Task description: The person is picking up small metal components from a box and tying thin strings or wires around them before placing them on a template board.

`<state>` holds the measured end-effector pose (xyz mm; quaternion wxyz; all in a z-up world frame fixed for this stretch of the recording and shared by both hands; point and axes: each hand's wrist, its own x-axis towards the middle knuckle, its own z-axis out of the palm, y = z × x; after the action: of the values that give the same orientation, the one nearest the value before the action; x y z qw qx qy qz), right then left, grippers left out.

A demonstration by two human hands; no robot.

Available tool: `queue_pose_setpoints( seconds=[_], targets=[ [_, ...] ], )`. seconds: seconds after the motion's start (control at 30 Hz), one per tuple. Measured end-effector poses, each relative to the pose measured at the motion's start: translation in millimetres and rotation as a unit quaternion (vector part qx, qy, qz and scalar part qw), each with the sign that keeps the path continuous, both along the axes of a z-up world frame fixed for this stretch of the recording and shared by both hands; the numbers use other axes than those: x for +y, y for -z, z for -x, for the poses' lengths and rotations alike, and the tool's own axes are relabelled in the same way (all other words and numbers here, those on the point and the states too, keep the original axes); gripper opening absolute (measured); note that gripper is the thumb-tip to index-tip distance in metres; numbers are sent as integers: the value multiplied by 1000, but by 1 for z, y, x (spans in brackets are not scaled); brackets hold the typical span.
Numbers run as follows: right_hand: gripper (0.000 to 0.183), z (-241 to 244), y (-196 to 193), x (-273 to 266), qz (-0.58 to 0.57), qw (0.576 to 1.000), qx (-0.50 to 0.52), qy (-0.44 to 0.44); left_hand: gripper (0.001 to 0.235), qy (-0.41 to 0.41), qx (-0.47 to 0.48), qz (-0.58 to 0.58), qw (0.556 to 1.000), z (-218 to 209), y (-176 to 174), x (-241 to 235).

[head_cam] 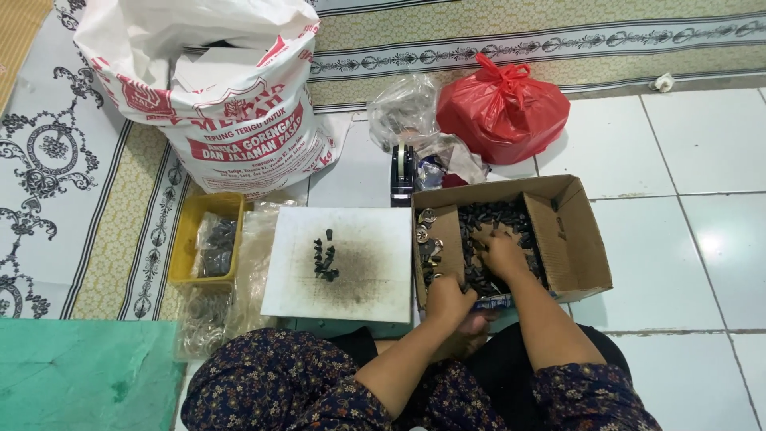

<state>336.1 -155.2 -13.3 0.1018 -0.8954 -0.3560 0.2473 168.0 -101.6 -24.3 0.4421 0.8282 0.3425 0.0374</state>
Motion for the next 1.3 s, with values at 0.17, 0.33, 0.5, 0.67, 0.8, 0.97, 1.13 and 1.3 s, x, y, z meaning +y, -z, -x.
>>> queue_pose_setpoints(
  seconds=[0.17, 0.33, 0.5, 0.67, 0.8, 0.97, 1.13, 1.3],
  targets=[
    [36, -8, 22, 6, 14, 998, -49, -42, 17, -24, -14, -5, 1000, -8, 19, 10],
    [34, -17, 40, 2, 23, 996, -70, -50, 16, -31, 12, -8, 999, -20, 22, 13],
    [34, -31, 67, -7, -50, 996, 18, 66, 25, -40, 18, 12, 999, -26, 36, 16],
    [32, -48, 74, -19, -118, 983, 72, 122, 36, -15, -26, 1, 1000, -17, -1, 10],
    [39, -23, 22, -16, -156, 975, 126, 93, 45, -10, -103, 16, 995, -8, -37, 6],
    [38, 13, -12, -19, -167, 949, 257, 76, 23, 2, -143, -46, 989, 6, 5, 11],
    [29, 37, -25, -23, -217, 926, 291, 104, 16, 7, -202, -141, 969, 27, -3, 20],
    [32, 72, -28, -14, -271, 848, 393, 232, 21, -68, -273, -159, 946, 50, -30, 32]
  ],
)
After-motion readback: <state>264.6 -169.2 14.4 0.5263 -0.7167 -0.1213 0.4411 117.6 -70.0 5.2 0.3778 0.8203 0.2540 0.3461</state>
